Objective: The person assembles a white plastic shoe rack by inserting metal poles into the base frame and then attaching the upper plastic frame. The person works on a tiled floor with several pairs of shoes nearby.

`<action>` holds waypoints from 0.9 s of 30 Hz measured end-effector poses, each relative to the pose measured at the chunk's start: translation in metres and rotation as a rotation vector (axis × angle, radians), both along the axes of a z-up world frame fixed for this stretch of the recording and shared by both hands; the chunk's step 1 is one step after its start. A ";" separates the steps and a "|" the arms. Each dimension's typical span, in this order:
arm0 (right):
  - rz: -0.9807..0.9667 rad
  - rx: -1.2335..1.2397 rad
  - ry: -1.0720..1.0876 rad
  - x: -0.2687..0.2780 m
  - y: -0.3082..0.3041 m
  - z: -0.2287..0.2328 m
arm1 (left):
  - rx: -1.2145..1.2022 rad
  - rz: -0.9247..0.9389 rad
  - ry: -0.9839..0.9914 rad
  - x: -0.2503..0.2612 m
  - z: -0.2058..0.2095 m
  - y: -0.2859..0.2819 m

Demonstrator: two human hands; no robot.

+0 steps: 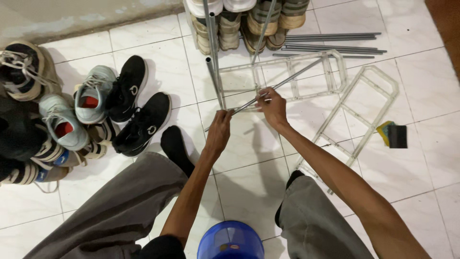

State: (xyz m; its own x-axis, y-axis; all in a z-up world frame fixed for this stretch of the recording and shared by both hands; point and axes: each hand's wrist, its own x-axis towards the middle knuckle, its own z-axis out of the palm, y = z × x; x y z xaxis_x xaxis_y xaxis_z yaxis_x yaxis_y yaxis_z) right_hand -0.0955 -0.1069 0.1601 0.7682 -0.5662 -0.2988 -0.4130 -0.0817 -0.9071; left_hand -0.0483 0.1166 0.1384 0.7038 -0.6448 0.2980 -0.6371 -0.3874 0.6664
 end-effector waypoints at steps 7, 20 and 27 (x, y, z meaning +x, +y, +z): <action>-0.331 0.289 -0.211 -0.005 -0.046 -0.019 | -0.050 -0.005 0.144 -0.005 -0.007 -0.070; -0.065 0.256 -0.130 -0.034 -0.072 -0.048 | -0.131 -0.082 0.444 0.004 -0.039 -0.144; -0.029 -0.109 -0.094 -0.024 -0.077 -0.031 | 0.093 0.007 0.215 0.018 -0.090 -0.143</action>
